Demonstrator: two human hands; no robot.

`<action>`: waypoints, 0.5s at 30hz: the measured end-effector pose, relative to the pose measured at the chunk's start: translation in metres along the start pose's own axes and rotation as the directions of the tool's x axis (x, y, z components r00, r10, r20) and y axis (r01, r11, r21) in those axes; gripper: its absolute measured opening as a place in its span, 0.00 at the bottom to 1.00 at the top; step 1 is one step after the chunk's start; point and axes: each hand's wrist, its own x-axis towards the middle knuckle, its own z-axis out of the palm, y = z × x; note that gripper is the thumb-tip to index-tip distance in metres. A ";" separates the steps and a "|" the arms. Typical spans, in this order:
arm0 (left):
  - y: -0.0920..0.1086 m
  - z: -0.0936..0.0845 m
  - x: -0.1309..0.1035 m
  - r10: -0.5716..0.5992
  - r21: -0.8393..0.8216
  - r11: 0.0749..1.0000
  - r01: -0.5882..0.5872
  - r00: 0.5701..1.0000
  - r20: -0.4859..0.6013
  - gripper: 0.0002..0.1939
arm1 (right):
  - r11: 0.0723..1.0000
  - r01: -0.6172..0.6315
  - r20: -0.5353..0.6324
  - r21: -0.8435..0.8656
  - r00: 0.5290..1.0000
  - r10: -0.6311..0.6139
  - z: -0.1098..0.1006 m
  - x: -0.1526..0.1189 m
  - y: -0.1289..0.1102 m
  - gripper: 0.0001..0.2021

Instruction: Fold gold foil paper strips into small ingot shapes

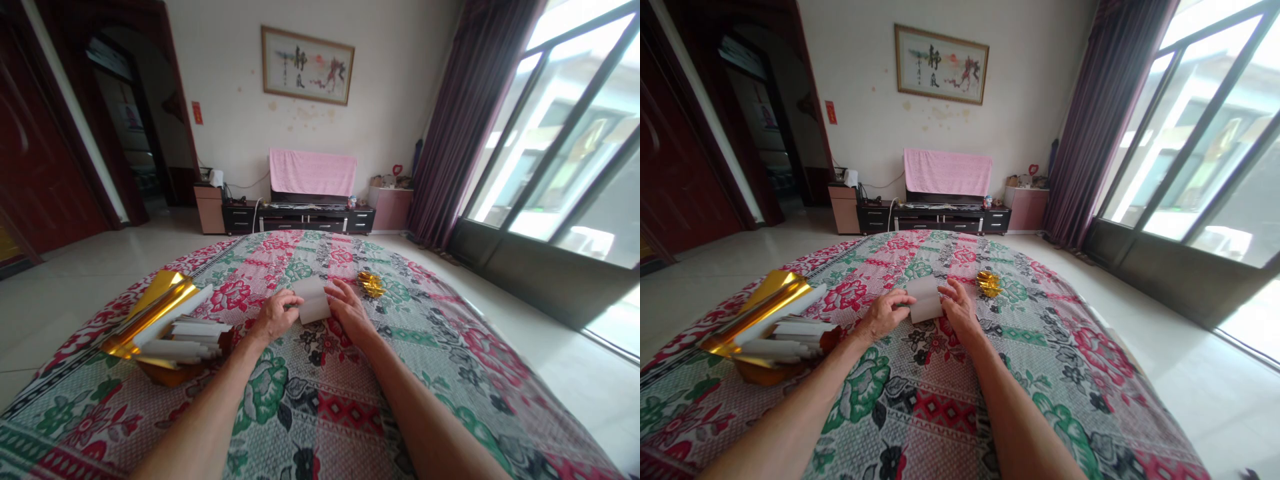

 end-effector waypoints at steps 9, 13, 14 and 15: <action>0.004 -0.009 0.002 -0.448 -0.492 0.784 0.378 0.894 -0.027 0.13 | 0.976 0.161 0.280 -0.149 0.953 -0.115 0.001 -0.005 0.003 0.20; 0.007 -0.010 0.002 -0.475 -0.543 0.738 0.400 0.880 0.004 0.13 | 0.919 0.270 0.270 -0.288 0.943 -0.193 0.004 -0.002 0.009 0.16; 0.007 -0.010 0.002 -0.479 -0.553 0.728 0.404 0.878 0.011 0.13 | 0.899 0.299 0.258 -0.322 0.941 -0.220 0.005 -0.002 0.009 0.14; 0.007 -0.011 0.002 -0.479 -0.566 0.719 0.404 0.877 0.018 0.13 | 0.883 0.314 0.251 -0.349 0.939 -0.235 0.006 -0.002 0.009 0.13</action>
